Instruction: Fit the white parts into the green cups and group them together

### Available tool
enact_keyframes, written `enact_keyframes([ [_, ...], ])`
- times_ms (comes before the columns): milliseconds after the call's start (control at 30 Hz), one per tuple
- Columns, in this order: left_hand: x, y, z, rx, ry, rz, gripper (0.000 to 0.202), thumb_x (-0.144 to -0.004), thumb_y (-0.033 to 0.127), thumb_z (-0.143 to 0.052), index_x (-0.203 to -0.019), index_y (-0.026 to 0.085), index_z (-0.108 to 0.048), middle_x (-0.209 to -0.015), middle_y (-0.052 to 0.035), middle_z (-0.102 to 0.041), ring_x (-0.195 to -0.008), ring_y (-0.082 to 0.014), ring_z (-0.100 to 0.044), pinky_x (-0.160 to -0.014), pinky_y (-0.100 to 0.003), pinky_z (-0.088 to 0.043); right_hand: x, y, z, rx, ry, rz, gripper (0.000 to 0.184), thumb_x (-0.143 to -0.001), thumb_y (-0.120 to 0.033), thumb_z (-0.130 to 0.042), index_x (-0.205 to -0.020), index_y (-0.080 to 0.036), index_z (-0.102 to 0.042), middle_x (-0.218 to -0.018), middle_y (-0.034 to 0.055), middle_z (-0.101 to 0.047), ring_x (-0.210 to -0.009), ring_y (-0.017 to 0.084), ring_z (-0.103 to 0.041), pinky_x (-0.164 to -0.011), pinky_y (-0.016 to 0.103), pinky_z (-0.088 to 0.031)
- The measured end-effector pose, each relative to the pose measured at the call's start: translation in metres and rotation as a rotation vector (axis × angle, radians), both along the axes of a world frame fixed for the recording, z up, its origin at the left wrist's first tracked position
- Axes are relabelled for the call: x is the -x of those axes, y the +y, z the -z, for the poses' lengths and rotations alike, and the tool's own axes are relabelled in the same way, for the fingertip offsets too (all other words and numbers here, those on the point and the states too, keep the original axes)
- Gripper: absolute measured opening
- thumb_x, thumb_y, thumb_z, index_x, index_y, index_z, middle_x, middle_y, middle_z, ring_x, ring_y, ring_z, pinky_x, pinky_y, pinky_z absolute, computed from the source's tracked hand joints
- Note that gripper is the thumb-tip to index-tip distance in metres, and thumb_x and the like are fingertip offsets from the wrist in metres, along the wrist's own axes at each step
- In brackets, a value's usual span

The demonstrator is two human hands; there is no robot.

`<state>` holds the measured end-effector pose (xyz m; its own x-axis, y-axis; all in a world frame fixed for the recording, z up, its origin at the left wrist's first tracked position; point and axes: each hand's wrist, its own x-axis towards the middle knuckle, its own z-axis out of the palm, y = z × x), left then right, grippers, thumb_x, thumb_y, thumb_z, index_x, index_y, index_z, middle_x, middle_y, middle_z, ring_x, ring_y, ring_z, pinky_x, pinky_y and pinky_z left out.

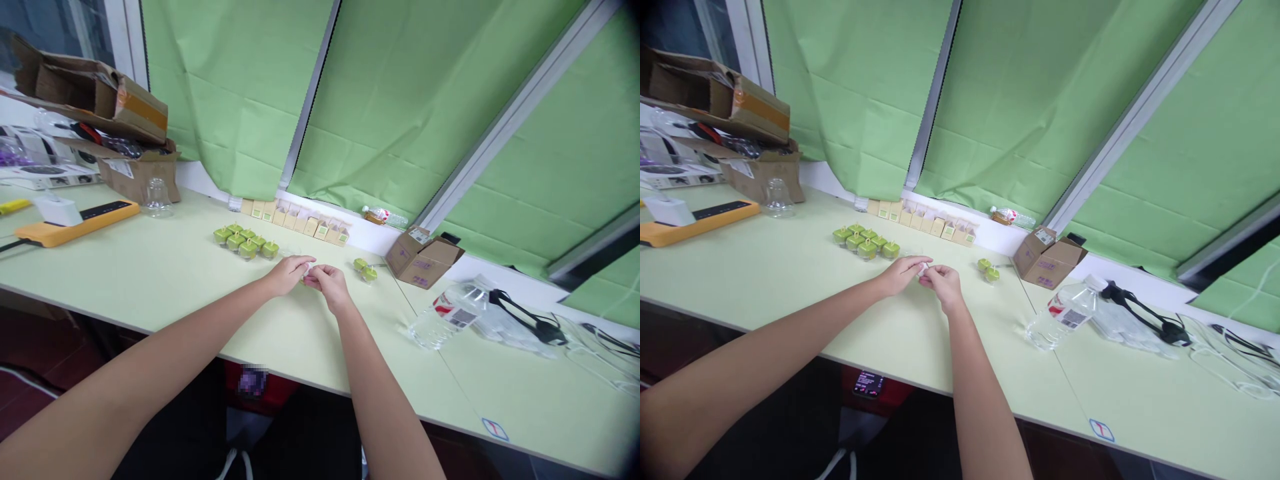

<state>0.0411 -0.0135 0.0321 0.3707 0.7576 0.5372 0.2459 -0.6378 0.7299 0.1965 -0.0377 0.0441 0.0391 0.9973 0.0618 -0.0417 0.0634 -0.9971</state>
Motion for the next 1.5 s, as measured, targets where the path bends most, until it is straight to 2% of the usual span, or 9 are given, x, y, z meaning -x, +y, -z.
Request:
enact_keyframes([
  [267, 0.0, 0.0, -0.002, 0.033, -0.017, -0.023, 0.042, -0.095, 0.033, -0.04, -0.125, 0.015, -0.064, -0.129, -0.0104, -0.065, -0.121, -0.0228, -0.058, -0.107, -0.037, -0.043, 0.001, -0.001, -0.002, 0.012, 0.008, -0.022, 0.02, -0.066, -0.029, -0.078, -0.075, -0.014, -0.068, -0.075, 0.0053, -0.071, -0.069, 0.016, -0.07, -0.077, 0.033, -0.063],
  [567, 0.001, 0.008, 0.005, 0.108, -0.112, 0.056, 0.041, -0.094, 0.034, -0.043, -0.123, 0.016, -0.065, -0.13, -0.0093, -0.064, -0.124, -0.0224, -0.056, -0.109, -0.037, -0.04, 0.002, -0.003, -0.005, 0.007, -0.002, -0.016, 0.023, -0.065, -0.031, -0.081, -0.074, -0.015, -0.067, -0.071, 0.0042, -0.069, -0.069, 0.015, -0.069, -0.075, 0.032, -0.063],
  [733, 0.002, 0.011, 0.005, 0.12, -0.137, 0.067, 0.041, -0.093, 0.032, -0.043, -0.122, 0.016, -0.066, -0.129, -0.0092, -0.065, -0.123, -0.0227, -0.057, -0.11, -0.038, -0.04, 0.002, -0.003, -0.006, 0.011, 0.012, -0.018, 0.02, -0.065, -0.028, -0.079, -0.074, -0.015, -0.068, -0.073, 0.004, -0.069, -0.068, 0.015, -0.069, -0.075, 0.032, -0.063],
  [967, 0.001, 0.007, 0.004, 0.11, -0.112, 0.066, 0.042, -0.093, 0.034, -0.044, -0.123, 0.015, -0.065, -0.13, -0.0103, -0.064, -0.124, -0.0235, -0.056, -0.11, -0.038, -0.04, 0.002, -0.004, -0.004, 0.002, -0.014, -0.01, 0.025, -0.064, -0.032, -0.082, -0.072, -0.015, -0.066, -0.07, 0.0036, -0.068, -0.07, 0.015, -0.068, -0.075, 0.032, -0.063],
  [1500, 0.0, 0.002, 0.003, 0.074, -0.06, 0.044, 0.042, -0.095, 0.035, -0.042, -0.124, 0.016, -0.065, -0.128, -0.0088, -0.065, -0.123, -0.0234, -0.057, -0.109, -0.037, -0.041, 0.002, -0.006, -0.007, 0.008, -0.008, 0.019, 0.014, -0.063, -0.024, -0.074, -0.069, -0.014, -0.065, -0.067, 0.0025, -0.066, -0.067, 0.016, -0.067, -0.074, 0.033, -0.062],
])
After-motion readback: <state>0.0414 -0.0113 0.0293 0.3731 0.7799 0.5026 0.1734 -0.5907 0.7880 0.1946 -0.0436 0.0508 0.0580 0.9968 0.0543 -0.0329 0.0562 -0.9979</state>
